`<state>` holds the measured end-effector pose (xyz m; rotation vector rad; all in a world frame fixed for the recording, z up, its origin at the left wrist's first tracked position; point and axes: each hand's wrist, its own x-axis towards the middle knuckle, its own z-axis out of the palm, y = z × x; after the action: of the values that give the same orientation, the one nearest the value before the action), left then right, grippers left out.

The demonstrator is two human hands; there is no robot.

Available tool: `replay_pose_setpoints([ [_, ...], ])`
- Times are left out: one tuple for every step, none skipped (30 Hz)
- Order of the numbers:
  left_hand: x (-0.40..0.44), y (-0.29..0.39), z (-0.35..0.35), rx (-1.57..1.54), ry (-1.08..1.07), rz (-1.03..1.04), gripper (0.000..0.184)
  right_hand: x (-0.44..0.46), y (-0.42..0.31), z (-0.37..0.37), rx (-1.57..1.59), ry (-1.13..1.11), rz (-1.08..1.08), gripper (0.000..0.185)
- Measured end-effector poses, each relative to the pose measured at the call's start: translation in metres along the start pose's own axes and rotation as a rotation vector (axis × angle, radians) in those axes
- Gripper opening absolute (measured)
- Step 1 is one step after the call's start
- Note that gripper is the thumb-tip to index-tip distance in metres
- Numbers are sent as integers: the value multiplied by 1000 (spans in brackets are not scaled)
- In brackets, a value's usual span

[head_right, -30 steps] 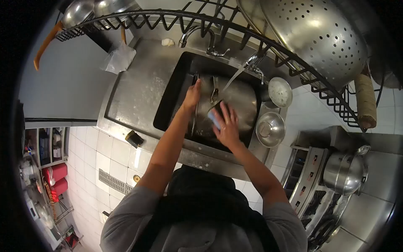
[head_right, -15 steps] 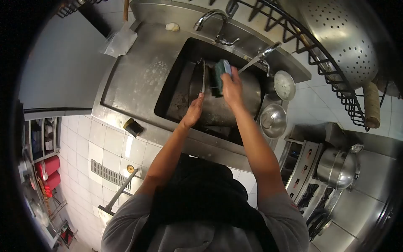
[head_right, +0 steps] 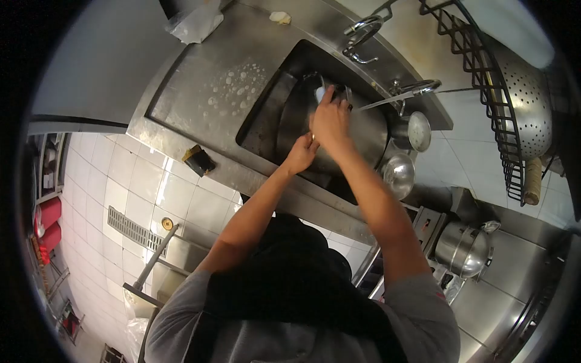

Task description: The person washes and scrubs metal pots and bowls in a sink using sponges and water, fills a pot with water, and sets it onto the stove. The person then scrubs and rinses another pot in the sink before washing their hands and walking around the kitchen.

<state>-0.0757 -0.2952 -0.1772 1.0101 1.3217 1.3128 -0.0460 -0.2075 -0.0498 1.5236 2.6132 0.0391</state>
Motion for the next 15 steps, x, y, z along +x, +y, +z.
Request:
replay_pose_setpoints([
  [-3,6,0,65,30,-21,30,17,4,7,-26,61,-8,63],
  [-2,11,-3,133,62,-39,30,41,8,12,-50,126,-19,58],
  [-1,9,-3,133,65,-45,30,68,14,17,10,110,-21,50],
  [-2,5,-2,115,100,32,32,91,19,25,69,83,-12,43],
  [-5,1,1,94,133,108,35,109,19,28,60,80,6,34],
  [-1,8,-1,89,97,37,36,107,15,21,45,15,-10,35],
  [-4,9,-2,88,96,31,36,102,11,16,29,-47,-23,37],
  [-4,11,-3,44,79,24,36,83,11,14,26,-51,-25,37],
  [0,12,-5,-2,69,24,37,59,17,10,23,-10,-40,33],
  [5,10,-6,-12,74,24,37,47,22,9,18,27,-52,30],
  [6,8,-4,20,112,76,36,45,26,10,7,15,-51,30],
  [5,5,0,52,152,124,36,45,29,14,32,44,-51,30],
  [5,6,-1,44,157,116,36,51,32,16,62,81,-56,30],
  [5,7,-5,20,93,91,37,76,33,12,107,-28,4,29],
  [2,8,-8,-4,26,62,37,104,39,26,113,14,5,27],
])
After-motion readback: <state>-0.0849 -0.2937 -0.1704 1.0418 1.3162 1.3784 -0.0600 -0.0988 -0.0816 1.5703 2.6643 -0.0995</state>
